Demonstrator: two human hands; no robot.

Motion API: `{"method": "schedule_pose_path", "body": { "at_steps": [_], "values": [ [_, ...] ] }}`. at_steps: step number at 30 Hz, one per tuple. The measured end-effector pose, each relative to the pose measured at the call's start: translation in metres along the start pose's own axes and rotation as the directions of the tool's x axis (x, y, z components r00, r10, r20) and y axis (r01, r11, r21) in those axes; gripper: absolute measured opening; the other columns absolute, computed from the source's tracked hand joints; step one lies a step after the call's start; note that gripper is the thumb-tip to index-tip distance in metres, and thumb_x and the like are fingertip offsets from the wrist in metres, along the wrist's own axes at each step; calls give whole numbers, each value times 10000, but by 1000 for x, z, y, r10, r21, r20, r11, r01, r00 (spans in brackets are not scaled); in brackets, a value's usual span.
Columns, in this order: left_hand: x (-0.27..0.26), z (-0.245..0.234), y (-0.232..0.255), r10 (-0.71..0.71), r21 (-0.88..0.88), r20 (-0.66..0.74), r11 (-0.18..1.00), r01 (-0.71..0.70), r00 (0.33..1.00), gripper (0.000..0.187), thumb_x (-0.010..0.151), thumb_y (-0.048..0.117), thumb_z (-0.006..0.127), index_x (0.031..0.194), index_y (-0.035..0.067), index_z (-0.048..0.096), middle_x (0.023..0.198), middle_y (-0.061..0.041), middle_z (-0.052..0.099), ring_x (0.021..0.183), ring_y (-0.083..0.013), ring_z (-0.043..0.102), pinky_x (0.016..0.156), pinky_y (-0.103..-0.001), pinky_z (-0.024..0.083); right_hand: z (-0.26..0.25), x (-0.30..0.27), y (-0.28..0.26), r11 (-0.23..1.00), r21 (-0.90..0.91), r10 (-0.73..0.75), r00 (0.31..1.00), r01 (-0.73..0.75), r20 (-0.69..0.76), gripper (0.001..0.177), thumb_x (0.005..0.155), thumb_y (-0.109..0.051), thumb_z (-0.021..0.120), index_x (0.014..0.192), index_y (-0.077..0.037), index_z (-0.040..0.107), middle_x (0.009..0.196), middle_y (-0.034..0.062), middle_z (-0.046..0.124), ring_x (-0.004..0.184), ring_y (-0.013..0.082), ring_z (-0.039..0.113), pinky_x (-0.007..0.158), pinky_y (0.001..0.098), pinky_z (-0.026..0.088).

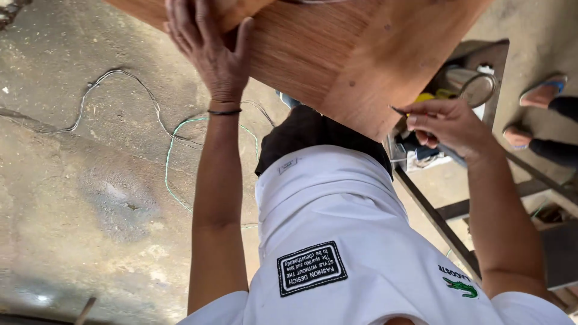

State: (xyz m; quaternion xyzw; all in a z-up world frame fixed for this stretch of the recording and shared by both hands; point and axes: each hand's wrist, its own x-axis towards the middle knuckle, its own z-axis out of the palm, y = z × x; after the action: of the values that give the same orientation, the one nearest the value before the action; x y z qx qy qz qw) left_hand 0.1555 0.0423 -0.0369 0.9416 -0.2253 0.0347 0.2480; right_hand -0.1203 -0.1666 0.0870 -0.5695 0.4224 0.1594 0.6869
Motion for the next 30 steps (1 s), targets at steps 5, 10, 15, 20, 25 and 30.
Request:
{"method": "schedule_pose_path", "body": {
  "at_steps": [5,10,15,20,25,30],
  "values": [
    [-1,-3,4,24,20,10,999,-25,1000,661,809,554,603,1258,139,351,1338,-88,259,1299,-253,180,1123,-440,130,8,-19,44,990,131,67,982,-43,-177,222,778,-29,542,997,-28,582,613,43,493,449,83,411,357,163,284],
    [-1,-7,7,41,39,18,998,-41,999,664,828,552,578,1280,144,312,1338,-59,274,1302,-253,181,1119,-448,145,12,-19,48,997,44,-46,966,59,-254,239,815,-23,510,1048,-21,562,582,49,488,462,58,423,355,138,330],
    [-1,-9,8,48,44,24,998,-49,999,658,831,561,544,1284,149,304,1343,-52,273,1301,-259,192,1117,-440,151,10,-9,63,942,-266,-276,925,205,-263,233,822,-17,560,1055,-16,571,757,46,509,567,42,422,508,162,469],
    [-2,-6,6,32,48,24,998,-33,999,651,830,545,568,1271,135,322,1336,-74,269,1298,-255,173,1116,-436,128,11,-10,56,763,-565,-479,861,315,-167,245,809,9,583,1054,10,590,789,101,561,690,129,492,642,224,388],
    [-2,-7,6,11,51,63,999,-14,998,641,841,532,592,1271,135,330,1353,-87,231,1306,-252,142,1122,-427,96,13,-7,66,587,-719,-617,780,372,-100,217,819,25,591,1035,43,599,797,142,544,692,205,525,653,291,425],
    [-1,-4,4,23,47,39,999,-25,999,645,830,543,585,1261,133,336,1344,-90,245,1301,-257,157,1120,-433,108,16,-8,73,402,-850,-698,715,341,-43,231,849,0,575,1079,7,593,808,128,487,677,241,498,644,332,424]
  ]
}}
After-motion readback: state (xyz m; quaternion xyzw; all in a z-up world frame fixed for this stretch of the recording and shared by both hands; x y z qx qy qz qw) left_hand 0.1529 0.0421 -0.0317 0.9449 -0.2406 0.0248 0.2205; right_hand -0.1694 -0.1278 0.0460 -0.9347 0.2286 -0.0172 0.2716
